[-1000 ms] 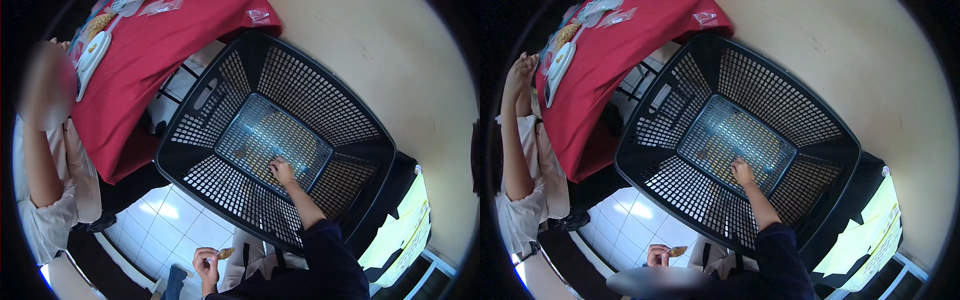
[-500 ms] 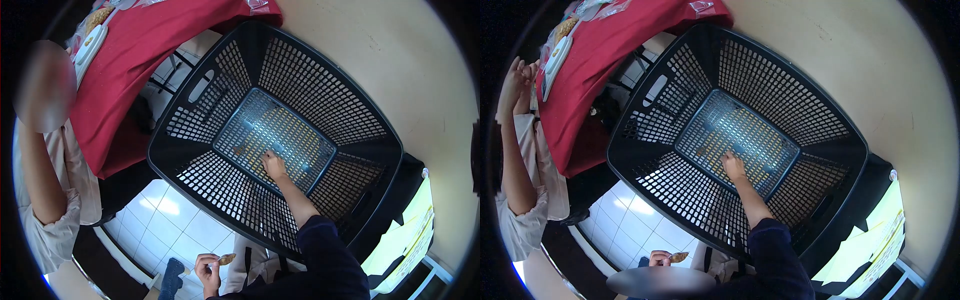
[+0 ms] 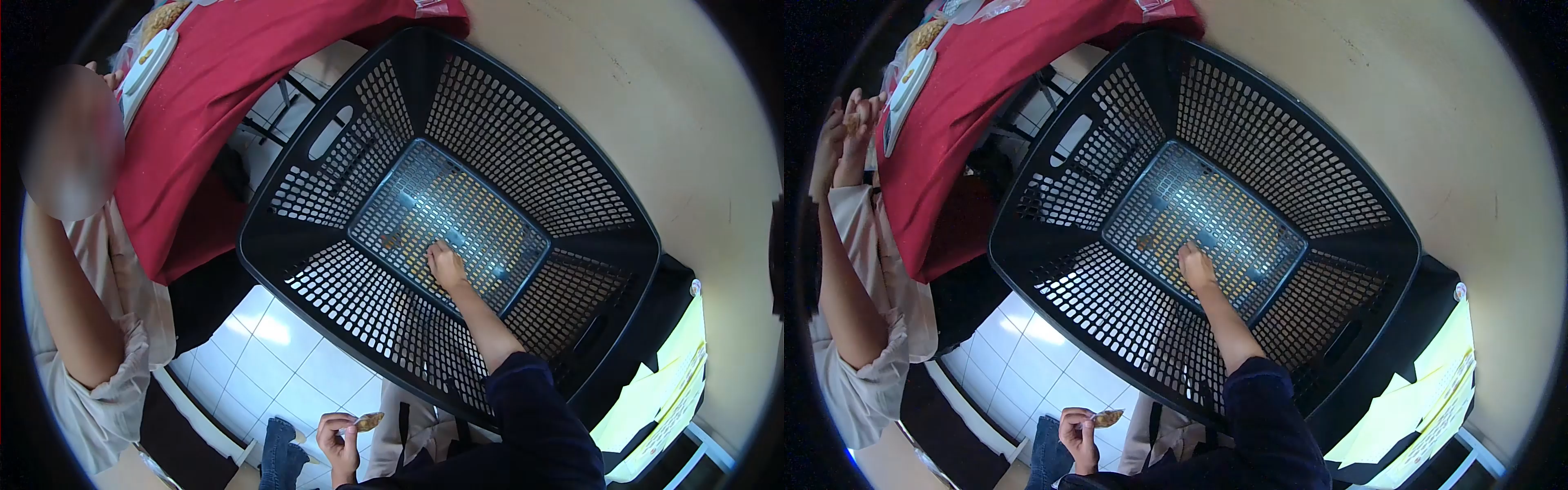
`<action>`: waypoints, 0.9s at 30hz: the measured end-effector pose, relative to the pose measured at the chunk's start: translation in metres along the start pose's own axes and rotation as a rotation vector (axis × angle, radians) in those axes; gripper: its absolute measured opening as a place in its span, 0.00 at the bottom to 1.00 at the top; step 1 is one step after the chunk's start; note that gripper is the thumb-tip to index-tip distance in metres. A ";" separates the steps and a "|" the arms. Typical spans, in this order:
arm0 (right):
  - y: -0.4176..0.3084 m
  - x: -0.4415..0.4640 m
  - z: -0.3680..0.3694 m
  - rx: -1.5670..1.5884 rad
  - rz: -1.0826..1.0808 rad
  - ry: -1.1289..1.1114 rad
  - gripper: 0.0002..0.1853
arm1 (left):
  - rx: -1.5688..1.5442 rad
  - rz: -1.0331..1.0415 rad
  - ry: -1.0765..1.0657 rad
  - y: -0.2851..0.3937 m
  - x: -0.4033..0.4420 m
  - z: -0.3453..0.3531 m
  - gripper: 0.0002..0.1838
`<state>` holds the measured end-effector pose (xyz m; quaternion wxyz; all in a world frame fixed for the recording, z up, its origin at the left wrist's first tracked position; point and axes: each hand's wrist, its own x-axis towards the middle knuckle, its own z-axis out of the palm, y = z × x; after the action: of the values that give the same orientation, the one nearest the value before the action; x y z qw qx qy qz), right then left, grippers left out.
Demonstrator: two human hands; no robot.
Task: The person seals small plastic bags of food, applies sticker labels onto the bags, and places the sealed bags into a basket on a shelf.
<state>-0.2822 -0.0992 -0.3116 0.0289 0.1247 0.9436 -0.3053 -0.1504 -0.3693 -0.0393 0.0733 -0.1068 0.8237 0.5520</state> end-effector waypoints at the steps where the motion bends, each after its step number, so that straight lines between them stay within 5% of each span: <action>1: 0.002 0.000 0.001 0.000 -0.001 0.000 0.04 | -0.006 0.005 0.002 0.000 0.000 0.000 0.04; 4: 0.019 0.005 0.016 0.348 0.070 0.080 0.03 | 0.008 0.029 -0.006 0.000 0.000 0.000 0.04; 6: 0.025 0.013 0.026 1.007 0.462 0.363 0.04 | 0.013 0.028 0.002 0.001 0.001 0.000 0.05; 9: 0.034 0.017 0.012 1.389 0.730 0.313 0.06 | 0.013 0.020 0.006 0.001 0.000 0.002 0.05; 14: 0.039 0.024 0.007 1.361 0.733 0.182 0.04 | 0.021 0.020 0.004 0.003 0.001 0.003 0.05; 17: 0.025 0.030 -0.001 0.912 0.528 0.163 0.03 | 0.035 0.029 -0.077 0.000 0.000 0.001 0.05; 19: 0.017 0.034 -0.009 0.361 0.100 0.206 0.05 | 0.034 0.021 -0.074 0.001 0.001 0.001 0.05; 27: 0.010 0.040 -0.012 0.089 0.059 0.034 0.06 | 0.034 -0.013 -0.031 -0.001 -0.003 0.007 0.04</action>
<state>-0.3181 -0.0755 -0.3124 0.0164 0.1590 0.9254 -0.3436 -0.1477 -0.3634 -0.0420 0.0914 -0.1024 0.8310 0.5390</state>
